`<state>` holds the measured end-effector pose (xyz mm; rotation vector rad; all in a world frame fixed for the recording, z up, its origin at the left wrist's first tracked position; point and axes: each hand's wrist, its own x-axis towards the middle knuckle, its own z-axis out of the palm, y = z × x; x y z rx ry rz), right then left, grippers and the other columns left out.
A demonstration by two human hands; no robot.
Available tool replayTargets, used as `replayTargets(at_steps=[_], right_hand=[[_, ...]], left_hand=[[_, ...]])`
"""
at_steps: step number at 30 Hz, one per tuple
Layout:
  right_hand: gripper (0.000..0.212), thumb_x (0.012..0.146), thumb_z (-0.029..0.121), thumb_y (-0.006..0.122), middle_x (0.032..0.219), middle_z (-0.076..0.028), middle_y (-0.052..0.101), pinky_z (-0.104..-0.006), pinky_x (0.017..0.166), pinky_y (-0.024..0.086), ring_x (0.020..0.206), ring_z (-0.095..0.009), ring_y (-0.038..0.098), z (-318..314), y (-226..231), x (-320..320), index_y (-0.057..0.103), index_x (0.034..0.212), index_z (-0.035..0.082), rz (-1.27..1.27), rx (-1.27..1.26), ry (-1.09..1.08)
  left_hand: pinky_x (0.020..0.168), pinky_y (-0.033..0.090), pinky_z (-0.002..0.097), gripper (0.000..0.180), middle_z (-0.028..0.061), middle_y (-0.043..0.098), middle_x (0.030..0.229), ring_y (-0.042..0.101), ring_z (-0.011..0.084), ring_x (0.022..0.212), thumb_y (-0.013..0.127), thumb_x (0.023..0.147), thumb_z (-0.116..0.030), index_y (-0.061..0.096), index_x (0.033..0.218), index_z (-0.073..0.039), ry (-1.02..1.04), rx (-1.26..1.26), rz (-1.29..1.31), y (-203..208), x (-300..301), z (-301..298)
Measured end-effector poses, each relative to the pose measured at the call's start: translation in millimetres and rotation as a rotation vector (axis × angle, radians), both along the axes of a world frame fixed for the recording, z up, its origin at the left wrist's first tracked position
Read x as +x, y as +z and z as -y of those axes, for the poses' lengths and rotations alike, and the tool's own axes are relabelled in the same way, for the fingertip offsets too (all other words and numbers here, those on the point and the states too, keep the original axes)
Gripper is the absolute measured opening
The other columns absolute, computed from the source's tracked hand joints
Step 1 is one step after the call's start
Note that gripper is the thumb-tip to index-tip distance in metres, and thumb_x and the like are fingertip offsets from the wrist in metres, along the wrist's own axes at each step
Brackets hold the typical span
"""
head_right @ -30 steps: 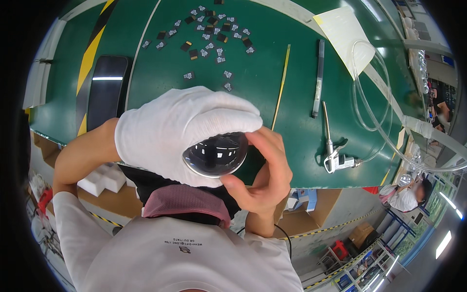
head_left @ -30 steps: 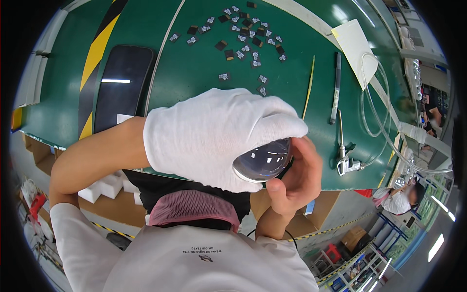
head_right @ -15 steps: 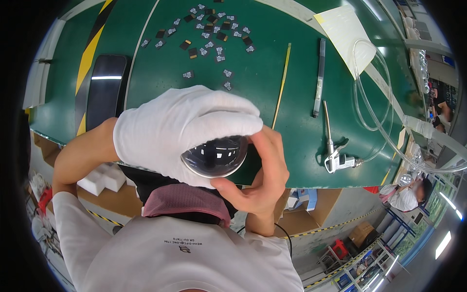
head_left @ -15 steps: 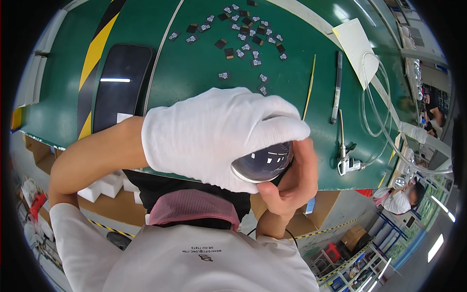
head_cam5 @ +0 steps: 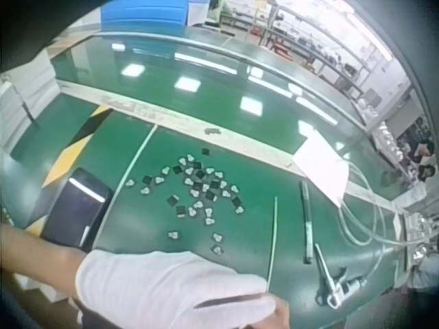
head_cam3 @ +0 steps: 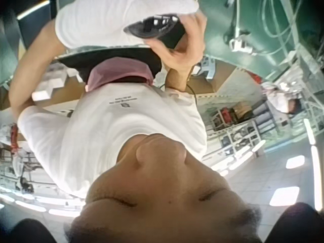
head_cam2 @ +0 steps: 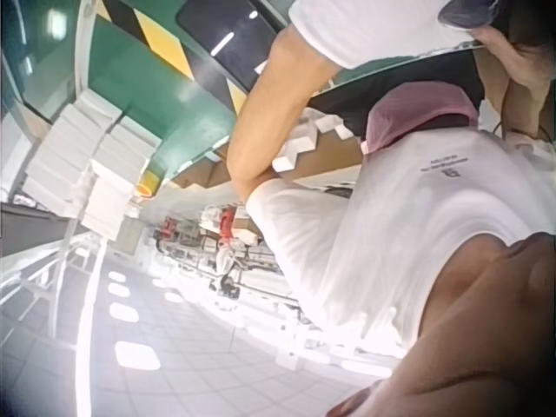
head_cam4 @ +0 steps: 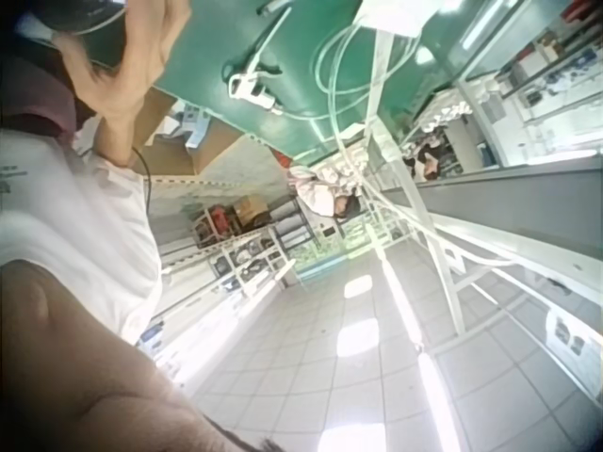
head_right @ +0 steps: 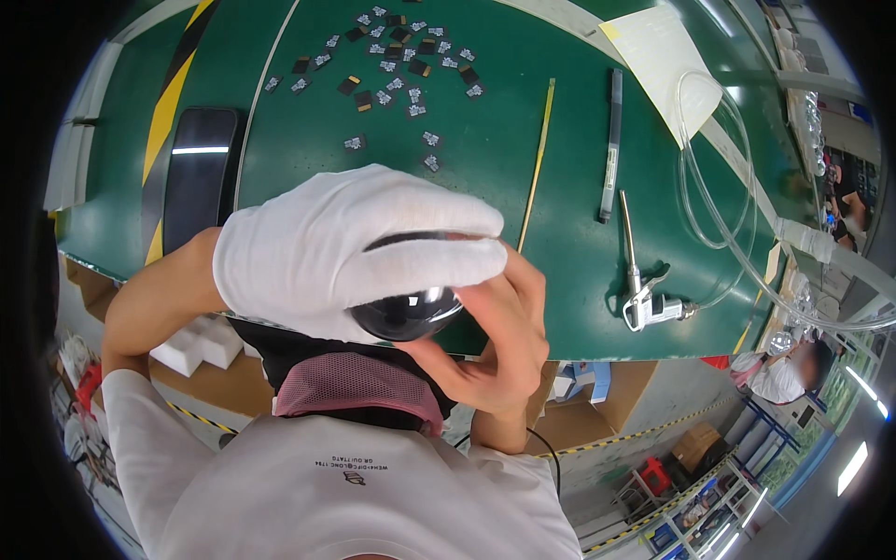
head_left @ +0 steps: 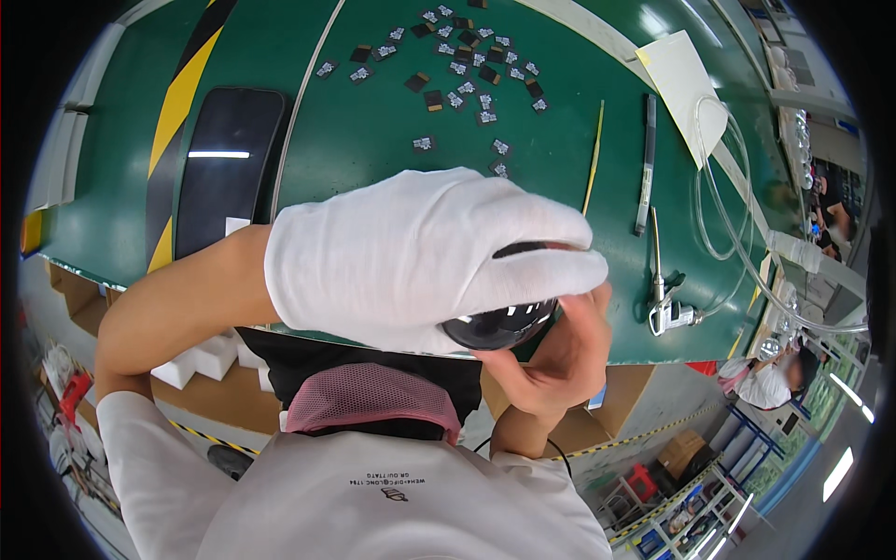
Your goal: Assembling, testing, and packing memory orb balls into foam-padded boxes on a factory production line.
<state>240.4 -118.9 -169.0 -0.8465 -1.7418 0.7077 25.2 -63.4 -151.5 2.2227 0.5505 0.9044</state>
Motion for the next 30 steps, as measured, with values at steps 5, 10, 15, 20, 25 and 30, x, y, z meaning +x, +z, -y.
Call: replayTargets(at_steps=[5, 10, 15, 20, 25, 30], right_hand=[[0.069, 0.059, 0.002, 0.095, 0.121, -0.028, 0.071, -0.0451, 0.095, 0.054, 0.115, -0.041, 0.063, 1.4, -2.5, -1.2, 0.065, 0.121, -0.005, 0.037, 0.053, -0.01], [0.07, 0.058, 0.002, 0.095, 0.123, -0.028, 0.07, -0.0458, 0.095, 0.054, 0.116, -0.042, 0.063, 3.1, -2.1, -2.1, 0.066, 0.121, -0.004, 0.04, 0.042, -0.026], [0.07, 0.059, 0.003, 0.095, 0.124, -0.026, 0.068, -0.0463, 0.095, 0.054, 0.117, -0.043, 0.063, 2.2, -0.3, -0.4, 0.066, 0.122, -0.003, 0.026, 0.001, -0.011], [0.07, 0.059, 0.003, 0.096, 0.124, -0.024, 0.069, -0.0461, 0.096, 0.053, 0.118, -0.042, 0.063, 4.3, 0.3, 0.7, 0.066, 0.122, -0.002, 0.037, -0.027, -0.026], [0.078, 0.061, 0.005, 0.096, 0.132, -0.027, 0.064, -0.0482, 0.103, 0.047, 0.123, -0.041, 0.06, 1.9, -0.7, 3.6, 0.06, 0.13, -0.002, 0.055, -0.023, 0.046], [0.072, 0.061, 0.005, 0.096, 0.126, -0.024, 0.068, -0.0471, 0.098, 0.051, 0.119, -0.043, 0.062, 2.1, -1.9, 1.6, 0.064, 0.125, 0.0, 0.014, -0.034, 0.007]], left_hand=[[0.083, 0.056, 0.0446, 0.071, 0.0182, 0.058, 0.134, 0.066, 0.0379, 0.103, 0.081, 0.077, -0.013, 0.055, 0.143, -0.007, 0.003, 0.005, 0.007, 2.5, 1.2, 1.8], [0.083, 0.058, 0.0445, 0.071, 0.0184, 0.057, 0.136, 0.066, 0.0387, 0.104, 0.081, 0.078, -0.014, 0.055, 0.144, -0.008, 0.006, -0.004, -0.026, 3.8, 1.1, 1.5], [0.08, 0.059, 0.0436, 0.068, 0.0169, 0.058, 0.136, 0.067, 0.0375, 0.103, 0.081, 0.077, -0.015, 0.059, 0.141, -0.011, 0.03, 0.042, -0.04, 3.2, 2.3, 3.5], [0.078, 0.059, 0.0432, 0.07, 0.016, 0.058, 0.137, 0.068, 0.0365, 0.103, 0.082, 0.074, -0.013, 0.06, 0.14, -0.011, 0.024, 0.03, -0.038, 2.0, 3.4, 2.9], [0.077, 0.059, 0.043, 0.072, 0.0161, 0.058, 0.139, 0.068, 0.0364, 0.102, 0.082, 0.072, -0.012, 0.06, 0.14, -0.011, 0.027, 0.024, -0.07, 5.1, 1.2, 2.3], [0.076, 0.058, 0.0426, 0.071, 0.0154, 0.058, 0.138, 0.068, 0.036, 0.098, 0.084, 0.074, -0.015, 0.06, 0.14, -0.012, -0.003, 0.009, -0.095, 7.5, 0.5, -1.1]])
